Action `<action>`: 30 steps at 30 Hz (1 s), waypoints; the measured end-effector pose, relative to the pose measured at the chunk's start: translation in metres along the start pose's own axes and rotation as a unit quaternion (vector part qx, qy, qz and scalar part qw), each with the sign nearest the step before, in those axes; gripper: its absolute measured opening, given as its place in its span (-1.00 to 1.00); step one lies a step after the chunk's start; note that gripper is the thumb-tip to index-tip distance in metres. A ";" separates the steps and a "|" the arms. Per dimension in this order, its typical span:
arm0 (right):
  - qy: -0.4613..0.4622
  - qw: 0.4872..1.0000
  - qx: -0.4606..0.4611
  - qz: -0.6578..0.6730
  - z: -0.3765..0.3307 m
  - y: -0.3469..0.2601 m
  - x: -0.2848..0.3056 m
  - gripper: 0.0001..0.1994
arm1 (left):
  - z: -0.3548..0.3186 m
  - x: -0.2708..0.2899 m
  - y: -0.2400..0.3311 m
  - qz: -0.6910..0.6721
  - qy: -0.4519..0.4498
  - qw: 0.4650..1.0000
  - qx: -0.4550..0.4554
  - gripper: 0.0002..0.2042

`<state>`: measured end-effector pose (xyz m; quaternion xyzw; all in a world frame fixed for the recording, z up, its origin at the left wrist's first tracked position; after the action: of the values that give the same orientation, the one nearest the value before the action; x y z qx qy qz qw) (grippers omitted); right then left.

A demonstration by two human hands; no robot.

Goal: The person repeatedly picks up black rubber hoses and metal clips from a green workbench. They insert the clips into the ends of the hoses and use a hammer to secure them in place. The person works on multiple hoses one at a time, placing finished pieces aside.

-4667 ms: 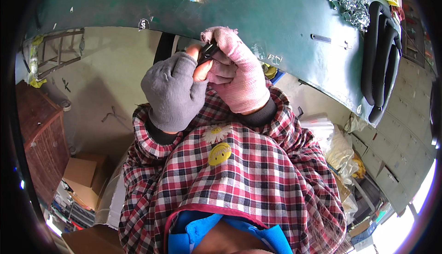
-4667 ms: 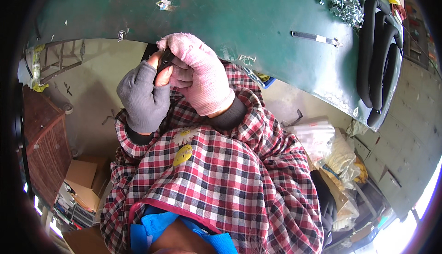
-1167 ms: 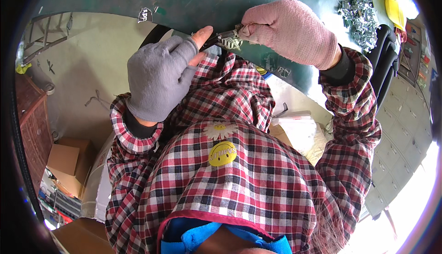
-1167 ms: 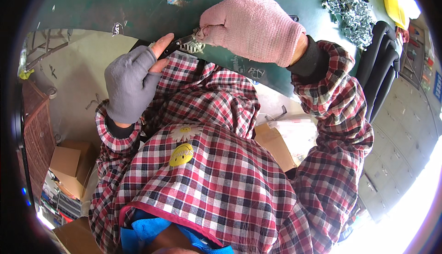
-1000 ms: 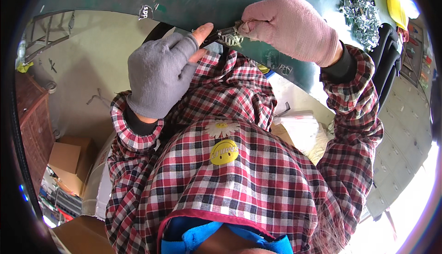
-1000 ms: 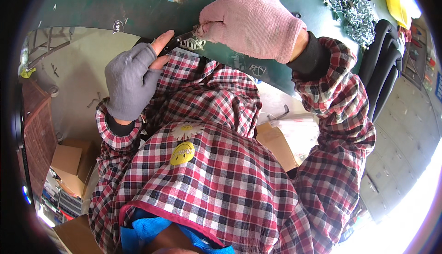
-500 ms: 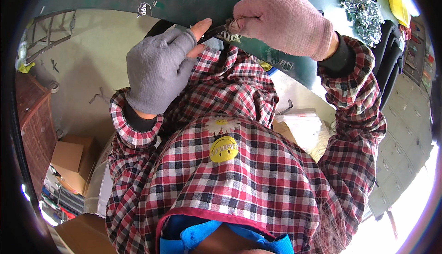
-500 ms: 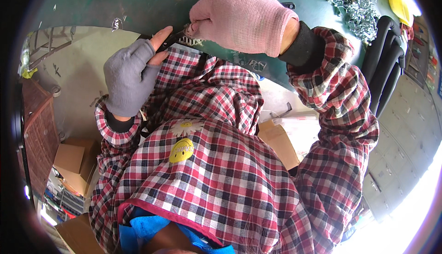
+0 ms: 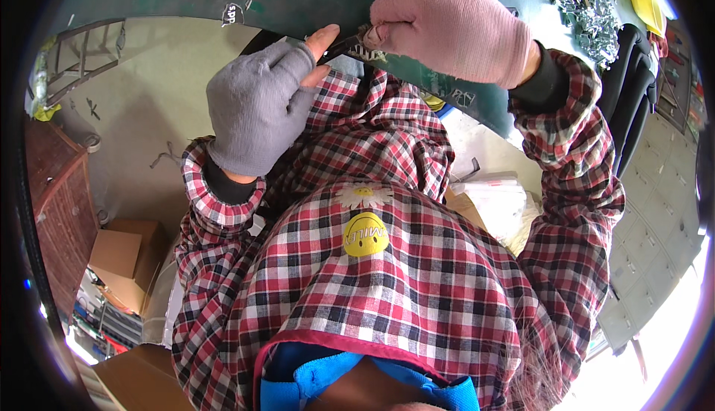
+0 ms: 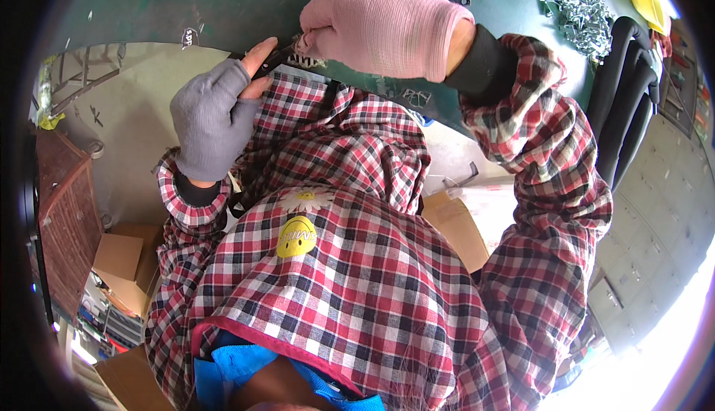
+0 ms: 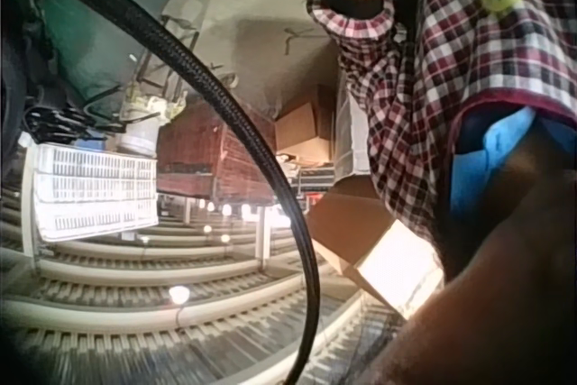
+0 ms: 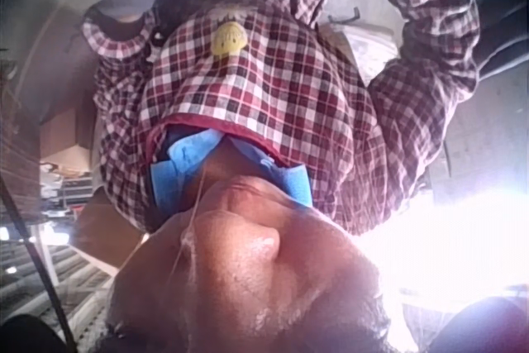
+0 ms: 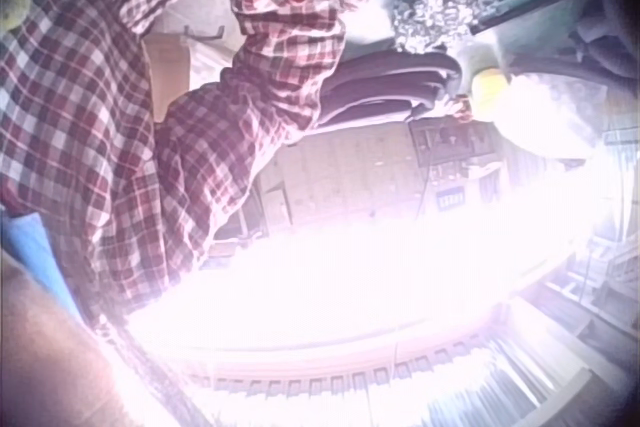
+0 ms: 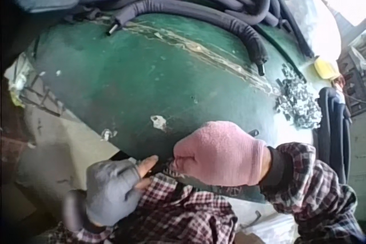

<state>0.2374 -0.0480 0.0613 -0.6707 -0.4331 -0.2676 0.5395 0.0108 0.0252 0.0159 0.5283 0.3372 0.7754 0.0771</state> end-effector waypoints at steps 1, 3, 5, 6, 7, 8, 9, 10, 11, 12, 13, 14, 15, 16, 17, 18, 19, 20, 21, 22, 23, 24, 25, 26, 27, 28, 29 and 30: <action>-0.012 1.000 0.006 0.004 0.001 0.001 0.000 -0.77 | 0.000 -0.001 0.000 0.000 0.004 1.000 -0.001 -0.56; -0.035 0.999 0.018 0.012 0.002 0.001 -0.001 -0.77 | -0.001 -0.001 -0.001 0.000 0.004 1.000 -0.002 -0.55; -0.030 1.000 -0.001 0.005 0.003 0.001 0.000 -0.77 | -0.001 -0.002 -0.002 -0.001 0.005 1.000 -0.002 -0.54; -0.027 1.000 -0.011 0.002 0.003 0.000 -0.001 -0.77 | -0.001 -0.003 -0.003 0.000 0.004 1.000 -0.002 -0.54; -0.027 1.000 -0.013 -0.002 0.002 -0.001 -0.001 -0.76 | -0.001 -0.003 -0.003 -0.001 0.003 1.000 0.000 -0.54; -0.027 1.000 -0.014 -0.006 0.002 -0.001 -0.002 -0.76 | -0.001 -0.004 -0.004 0.001 0.008 1.000 -0.007 -0.53; -0.027 0.999 -0.017 -0.010 0.002 -0.001 -0.002 -0.76 | -0.001 -0.004 -0.004 0.000 0.012 1.000 -0.012 -0.53; -0.029 0.999 -0.011 -0.009 0.002 -0.001 -0.003 -0.76 | -0.001 -0.005 -0.004 -0.002 0.017 1.000 -0.017 -0.53; -0.029 1.000 -0.006 -0.010 0.002 -0.001 -0.004 -0.77 | -0.001 -0.005 -0.004 -0.012 0.024 0.999 -0.021 -0.52; -0.031 0.999 -0.001 -0.009 0.002 0.000 -0.005 -0.77 | -0.001 -0.006 -0.004 -0.024 0.030 0.999 -0.022 -0.51; -0.027 1.000 0.004 -0.006 0.002 0.001 -0.006 -0.77 | -0.001 -0.006 -0.004 -0.035 0.036 0.998 -0.024 -0.50; -0.021 1.000 0.007 -0.004 0.002 0.001 -0.006 -0.78 | -0.001 -0.007 -0.004 -0.029 0.034 0.999 -0.026 -0.50; -0.016 1.000 0.011 -0.002 0.002 0.002 -0.007 -0.78 | -0.001 -0.007 -0.004 -0.023 0.033 0.999 -0.027 -0.51; -0.013 1.000 0.011 0.001 0.002 0.002 -0.007 -0.78 | -0.001 -0.007 -0.004 -0.021 0.035 0.999 -0.027 -0.51; -0.009 1.000 0.011 0.004 0.002 0.002 -0.007 -0.78 | -0.001 -0.008 -0.004 -0.021 0.035 0.999 -0.031 -0.51; -0.005 1.000 0.012 0.007 0.002 0.001 -0.006 -0.78 | -0.002 -0.008 -0.004 -0.023 0.038 0.998 -0.034 -0.51; -0.006 1.000 0.015 0.003 0.002 0.001 -0.006 -0.78 | -0.002 -0.008 -0.004 -0.025 0.041 0.998 -0.038 -0.51; -0.008 1.000 0.018 -0.001 0.002 0.000 -0.005 -0.78 | -0.003 -0.008 -0.005 -0.014 0.034 0.999 -0.032 -0.52; -0.008 1.000 0.022 -0.006 0.002 -0.001 -0.005 -0.78 | -0.003 -0.009 -0.006 -0.002 0.027 0.999 -0.028 -0.52; -0.007 1.000 0.021 -0.006 0.002 -0.001 -0.005 -0.78 | -0.004 -0.009 -0.006 0.010 0.020 0.999 -0.023 -0.53; -0.007 1.000 0.021 -0.006 0.001 -0.001 -0.005 -0.78 | -0.005 -0.010 -0.007 0.003 0.024 0.999 -0.028 -0.53; -0.006 1.000 0.021 -0.006 0.001 0.000 -0.006 -0.78 | -0.004 -0.011 -0.008 -0.004 0.028 0.999 -0.033 -0.53; -0.009 1.000 0.025 -0.002 0.000 0.001 -0.007 -0.77 | -0.005 -0.012 -0.009 -0.011 0.032 0.999 -0.036 -0.54; -0.010 1.000 0.029 0.001 0.001 0.002 -0.009 -0.77 | -0.005 -0.013 -0.010 -0.012 0.029 0.999 -0.034 -0.54; -0.012 0.999 0.032 0.006 0.001 0.004 -0.011 -0.77 | -0.005 -0.013 -0.011 -0.012 0.025 0.999 -0.033 -0.55; -0.008 0.999 0.037 0.001 0.001 0.005 -0.014 -0.76 | -0.004 -0.014 -0.012 -0.014 0.021 0.999 -0.031 -0.55; -0.004 0.999 0.041 -0.005 0.001 0.007 -0.016 -0.76 | -0.004 -0.015 -0.012 -0.013 0.023 0.999 -0.032 -0.55; 0.000 0.999 0.044 -0.011 0.002 0.007 -0.018 -0.75 | -0.003 -0.015 -0.012 -0.013 0.024 0.999 -0.033 -0.56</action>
<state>0.2348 -0.0514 0.0425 -0.6414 -0.4515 -0.2540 0.5659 0.0115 0.0261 -0.0033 0.5022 0.3204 0.7973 0.0966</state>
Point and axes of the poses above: each hand's wrist, its own z-axis towards the middle knuckle, its own x-axis out of the back of the hand, y = z × x, the point moved 1 cm from there along z, towards the middle knuckle, and after that the axes turned 6 degrees about -z, right-handed, at the moved point
